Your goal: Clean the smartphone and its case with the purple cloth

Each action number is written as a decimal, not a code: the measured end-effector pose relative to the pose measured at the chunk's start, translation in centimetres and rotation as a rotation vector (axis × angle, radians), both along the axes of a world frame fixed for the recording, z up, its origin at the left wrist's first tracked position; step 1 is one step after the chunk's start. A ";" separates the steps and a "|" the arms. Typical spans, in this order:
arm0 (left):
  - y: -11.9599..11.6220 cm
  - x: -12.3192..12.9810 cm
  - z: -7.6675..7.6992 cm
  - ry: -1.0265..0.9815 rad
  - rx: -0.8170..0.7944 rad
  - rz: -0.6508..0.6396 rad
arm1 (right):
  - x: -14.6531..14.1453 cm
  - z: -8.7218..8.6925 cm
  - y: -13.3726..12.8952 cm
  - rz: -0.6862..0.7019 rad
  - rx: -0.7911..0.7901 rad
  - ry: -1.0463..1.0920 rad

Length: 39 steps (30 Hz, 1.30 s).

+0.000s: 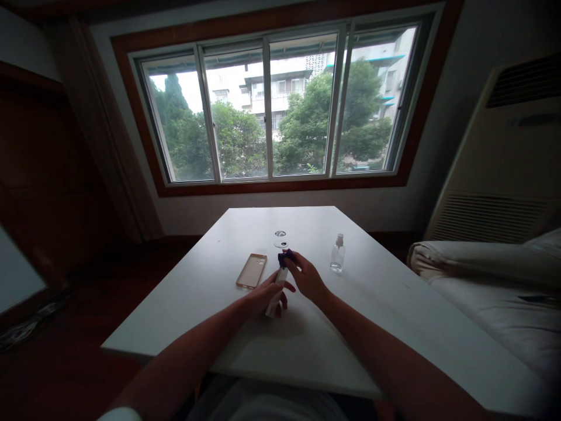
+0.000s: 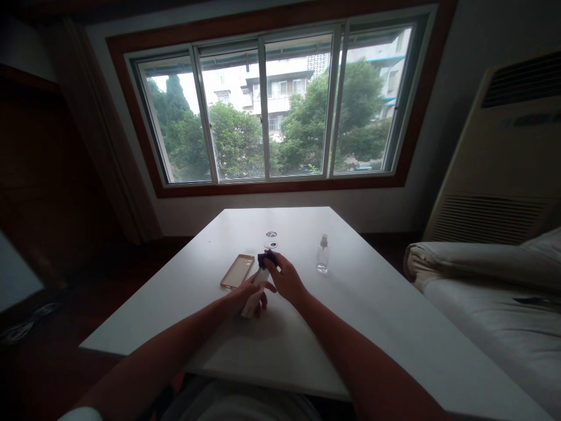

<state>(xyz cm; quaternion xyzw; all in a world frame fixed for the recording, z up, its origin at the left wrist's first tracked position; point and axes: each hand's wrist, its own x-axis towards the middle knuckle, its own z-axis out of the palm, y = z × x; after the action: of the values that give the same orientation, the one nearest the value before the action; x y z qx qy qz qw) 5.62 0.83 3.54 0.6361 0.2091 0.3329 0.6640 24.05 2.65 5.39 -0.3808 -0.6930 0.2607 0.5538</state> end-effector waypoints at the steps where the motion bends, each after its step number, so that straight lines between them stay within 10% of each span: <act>1: 0.0 0.0 -0.1 -0.023 -0.007 -0.009 | 0.0 0.0 0.1 0.006 -0.003 0.009; 13: 1.0 -0.5 -0.6 -0.031 -0.164 -0.028 | -0.3 -0.3 0.5 0.052 -0.119 0.068; 21: 1.1 -0.2 -0.3 -0.032 -0.234 -0.047 | 0.2 -1.1 1.3 -0.293 0.031 0.006; 39: 0.1 0.6 1.4 -0.294 -0.448 0.021 | -1.2 -0.3 -0.4 -0.056 0.211 -0.431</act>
<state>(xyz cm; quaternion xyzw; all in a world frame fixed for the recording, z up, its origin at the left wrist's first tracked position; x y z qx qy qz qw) 6.17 0.95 4.95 0.4158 0.1852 0.3740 0.8081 22.85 2.20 5.14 -0.3868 -0.8078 0.0841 0.4369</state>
